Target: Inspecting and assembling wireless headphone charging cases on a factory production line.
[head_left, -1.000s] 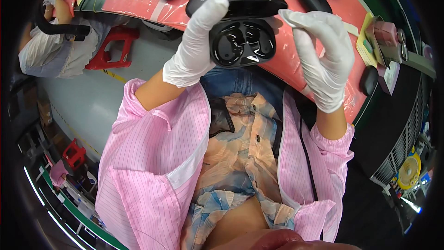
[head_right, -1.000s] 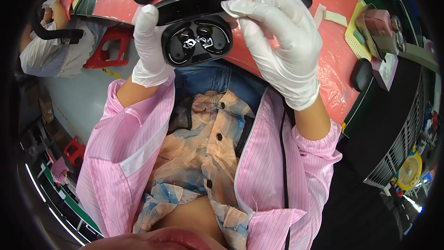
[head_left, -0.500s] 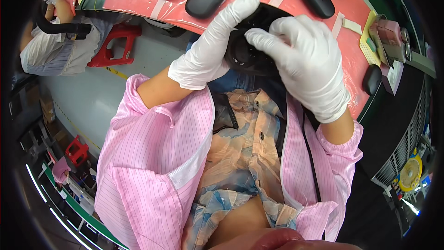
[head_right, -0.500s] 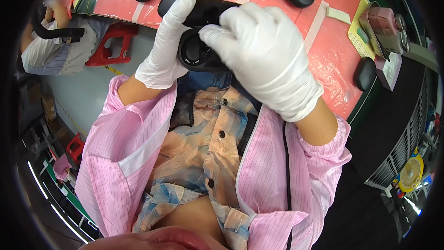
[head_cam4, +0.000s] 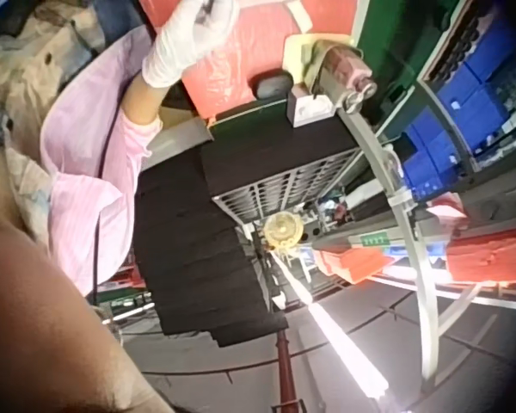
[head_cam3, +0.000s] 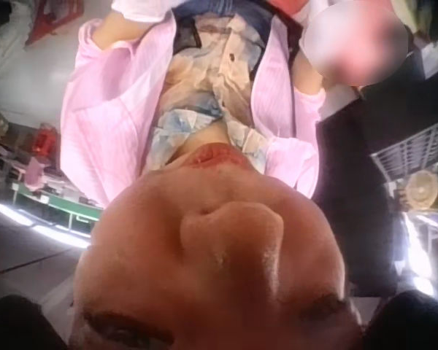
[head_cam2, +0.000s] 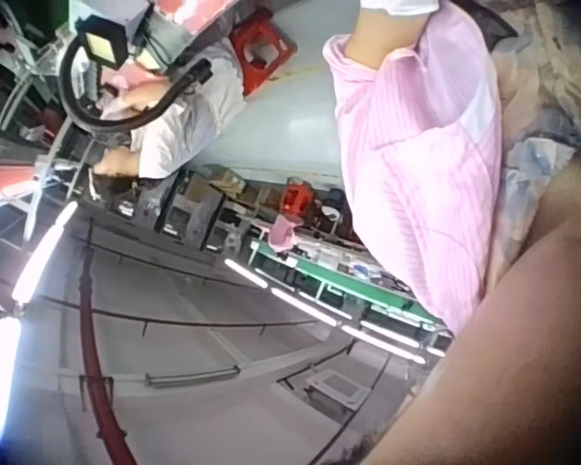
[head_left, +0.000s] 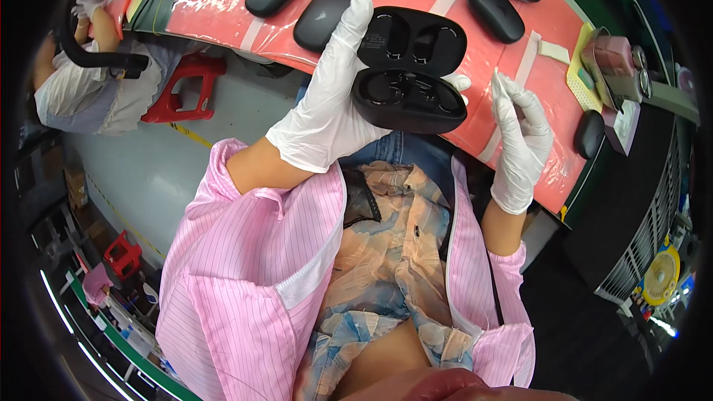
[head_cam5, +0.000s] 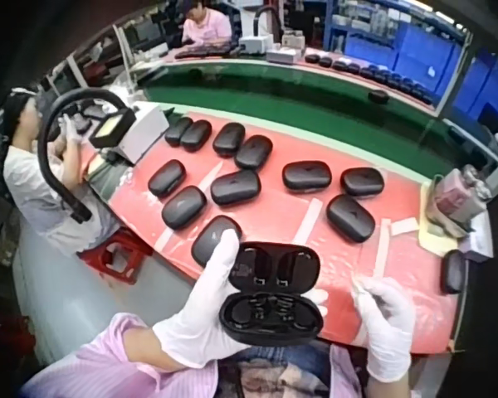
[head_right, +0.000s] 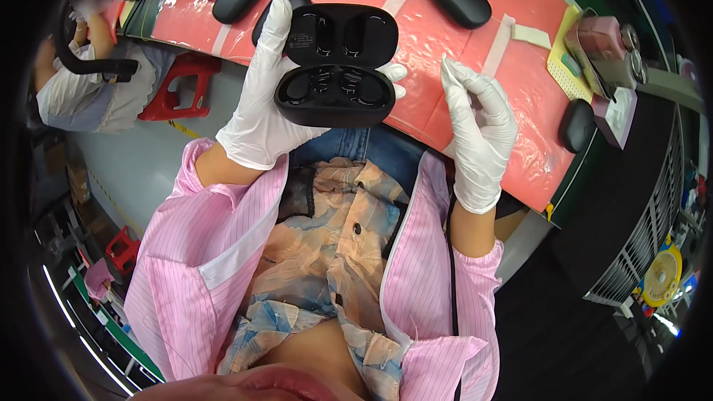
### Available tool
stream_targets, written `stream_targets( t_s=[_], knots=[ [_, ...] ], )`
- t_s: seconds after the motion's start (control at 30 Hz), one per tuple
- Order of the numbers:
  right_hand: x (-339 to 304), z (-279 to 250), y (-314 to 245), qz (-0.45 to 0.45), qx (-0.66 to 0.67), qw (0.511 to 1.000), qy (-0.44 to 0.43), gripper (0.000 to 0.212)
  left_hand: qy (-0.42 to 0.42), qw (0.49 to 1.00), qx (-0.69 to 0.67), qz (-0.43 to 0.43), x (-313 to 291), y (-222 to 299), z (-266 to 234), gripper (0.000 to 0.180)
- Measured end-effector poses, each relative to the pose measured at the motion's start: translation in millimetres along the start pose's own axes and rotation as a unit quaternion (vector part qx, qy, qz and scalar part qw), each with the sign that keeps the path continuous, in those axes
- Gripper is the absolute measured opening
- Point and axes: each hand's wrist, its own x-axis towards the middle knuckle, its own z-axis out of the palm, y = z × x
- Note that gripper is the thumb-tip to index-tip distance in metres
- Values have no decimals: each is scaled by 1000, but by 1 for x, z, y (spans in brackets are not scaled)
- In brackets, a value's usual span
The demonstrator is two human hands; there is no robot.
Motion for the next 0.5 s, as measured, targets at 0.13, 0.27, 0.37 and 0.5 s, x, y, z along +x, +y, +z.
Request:
stream_targets(
  t_s=[0.13, 0.27, 0.37, 0.5],
  knots=[
    [31, 6, -32, -286, -247, 924, -58, 24, -9, 998, 57, -26, 0, -9, 5, 72],
    [44, 11, -52, -345, -377, 811, -286, 31, 24, 995, 92, -24, -1, -13, 11, 76],
    [54, -10, -53, -295, -365, 810, -351, 30, -3, 997, 52, -53, 2, -14, 0, 71],
    [51, -38, -37, -161, -273, 940, -126, 24, -21, 998, -10, -64, -1, -10, -1, 73]
  ],
)
